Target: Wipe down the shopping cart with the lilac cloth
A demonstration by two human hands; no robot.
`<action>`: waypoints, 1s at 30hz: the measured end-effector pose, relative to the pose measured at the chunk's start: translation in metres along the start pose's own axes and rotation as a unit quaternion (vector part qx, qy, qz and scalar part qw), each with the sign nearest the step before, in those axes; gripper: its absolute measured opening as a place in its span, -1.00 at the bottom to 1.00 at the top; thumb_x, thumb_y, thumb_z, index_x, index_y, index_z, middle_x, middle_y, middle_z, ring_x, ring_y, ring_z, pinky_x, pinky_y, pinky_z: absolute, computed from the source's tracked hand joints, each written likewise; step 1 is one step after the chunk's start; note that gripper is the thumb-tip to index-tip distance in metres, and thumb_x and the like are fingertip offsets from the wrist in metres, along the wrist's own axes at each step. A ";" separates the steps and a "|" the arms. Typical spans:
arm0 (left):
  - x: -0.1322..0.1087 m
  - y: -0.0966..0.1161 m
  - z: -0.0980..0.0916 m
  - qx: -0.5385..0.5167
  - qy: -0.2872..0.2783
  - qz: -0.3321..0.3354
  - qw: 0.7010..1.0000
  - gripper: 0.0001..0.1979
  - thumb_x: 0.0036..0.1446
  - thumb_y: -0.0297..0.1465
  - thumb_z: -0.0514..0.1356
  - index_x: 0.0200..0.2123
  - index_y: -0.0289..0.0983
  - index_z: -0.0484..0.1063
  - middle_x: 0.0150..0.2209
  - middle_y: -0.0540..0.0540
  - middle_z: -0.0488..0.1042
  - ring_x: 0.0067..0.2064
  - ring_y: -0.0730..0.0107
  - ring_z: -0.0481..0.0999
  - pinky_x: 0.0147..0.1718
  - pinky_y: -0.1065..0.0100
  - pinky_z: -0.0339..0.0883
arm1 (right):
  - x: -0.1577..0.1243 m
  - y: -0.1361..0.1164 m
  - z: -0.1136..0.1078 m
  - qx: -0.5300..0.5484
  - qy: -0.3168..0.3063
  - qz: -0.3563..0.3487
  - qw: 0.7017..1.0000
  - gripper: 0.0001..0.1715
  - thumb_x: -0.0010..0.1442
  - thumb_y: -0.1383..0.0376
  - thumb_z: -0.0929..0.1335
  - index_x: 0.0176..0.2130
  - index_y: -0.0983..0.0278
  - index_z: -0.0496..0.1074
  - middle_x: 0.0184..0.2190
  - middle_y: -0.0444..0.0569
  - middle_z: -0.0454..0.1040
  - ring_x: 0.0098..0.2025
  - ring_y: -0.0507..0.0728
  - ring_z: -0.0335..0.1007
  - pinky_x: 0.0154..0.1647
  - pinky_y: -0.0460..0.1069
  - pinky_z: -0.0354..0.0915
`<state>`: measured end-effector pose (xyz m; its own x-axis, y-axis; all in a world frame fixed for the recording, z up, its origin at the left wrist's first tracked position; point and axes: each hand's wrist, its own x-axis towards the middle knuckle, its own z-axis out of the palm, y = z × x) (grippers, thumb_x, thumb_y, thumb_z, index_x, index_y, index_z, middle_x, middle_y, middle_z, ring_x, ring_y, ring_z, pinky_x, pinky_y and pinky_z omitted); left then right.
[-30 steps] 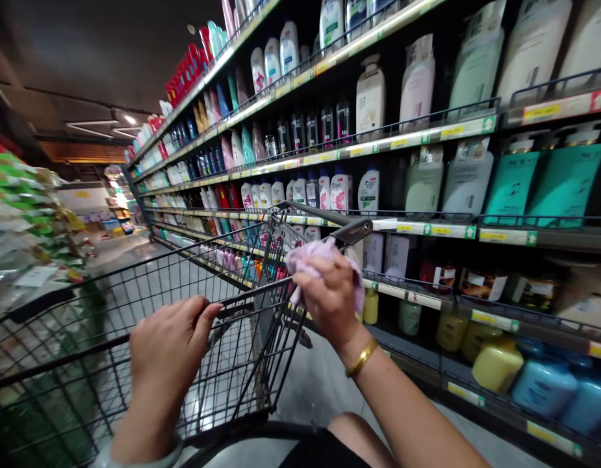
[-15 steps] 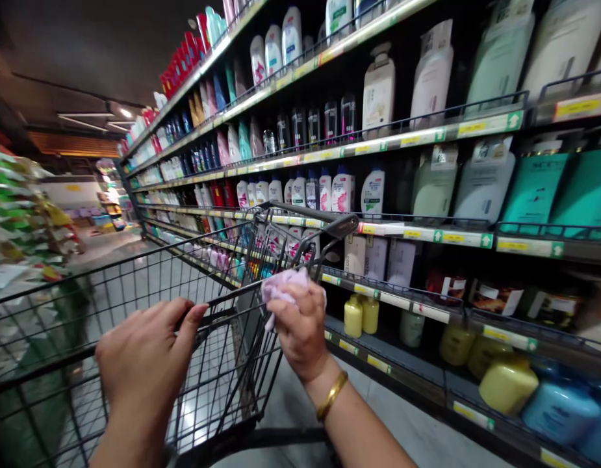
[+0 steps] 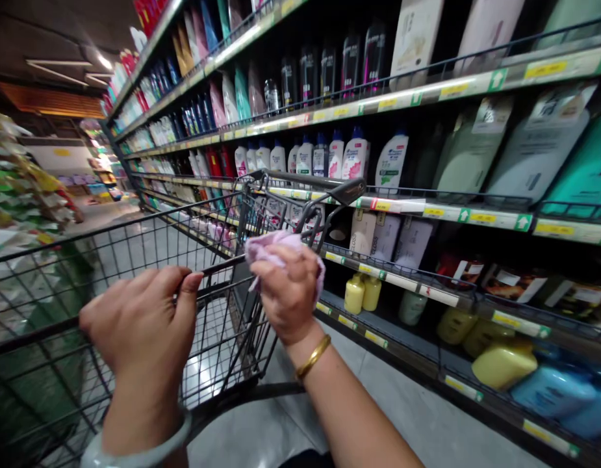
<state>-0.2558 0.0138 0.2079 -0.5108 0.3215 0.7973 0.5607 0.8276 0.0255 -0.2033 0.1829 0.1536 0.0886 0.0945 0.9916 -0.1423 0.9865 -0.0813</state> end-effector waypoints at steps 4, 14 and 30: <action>0.000 0.005 0.002 0.000 -0.014 -0.016 1.000 -0.55 0.47 -0.10 -0.10 -0.30 -0.14 0.47 -0.29 -0.13 0.53 -0.19 0.04 0.38 -0.14 0.05 0.03 | 0.004 -0.008 0.009 0.007 0.003 0.042 0.999 -0.70 0.19 0.52 0.39 -0.23 0.11 0.56 -0.08 -0.06 0.56 0.05 0.17 0.48 0.23 0.20 0.35; -0.007 0.009 0.010 -0.132 0.039 -0.051 0.989 -0.70 0.40 -0.19 0.10 -0.12 -0.09 0.64 -0.06 -0.13 0.61 0.01 0.04 0.47 0.09 -0.02 0.13 | 0.011 -0.001 0.000 0.033 0.047 0.096 0.994 -0.50 0.19 0.52 0.34 0.07 0.15 0.46 0.02 0.04 0.51 0.17 0.25 0.44 0.31 0.27 0.31; -0.018 -0.017 -0.002 -0.131 0.082 -0.116 0.981 -0.72 0.41 -0.17 0.12 -0.15 -0.07 0.64 0.00 -0.08 0.61 0.14 0.07 0.43 0.34 -0.12 -0.17 | 0.005 -0.033 0.018 0.095 -0.024 0.078 0.992 -0.59 0.18 0.50 0.33 -0.02 0.15 0.46 -0.05 0.02 0.51 0.11 0.26 0.48 0.25 0.29 0.37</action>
<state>-0.2547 -0.0068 0.1938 -0.5453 0.0419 0.8372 0.6006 0.7163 0.3553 -0.2161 0.1482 0.1629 0.0051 0.2338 0.9723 -0.3352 0.9164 -0.2186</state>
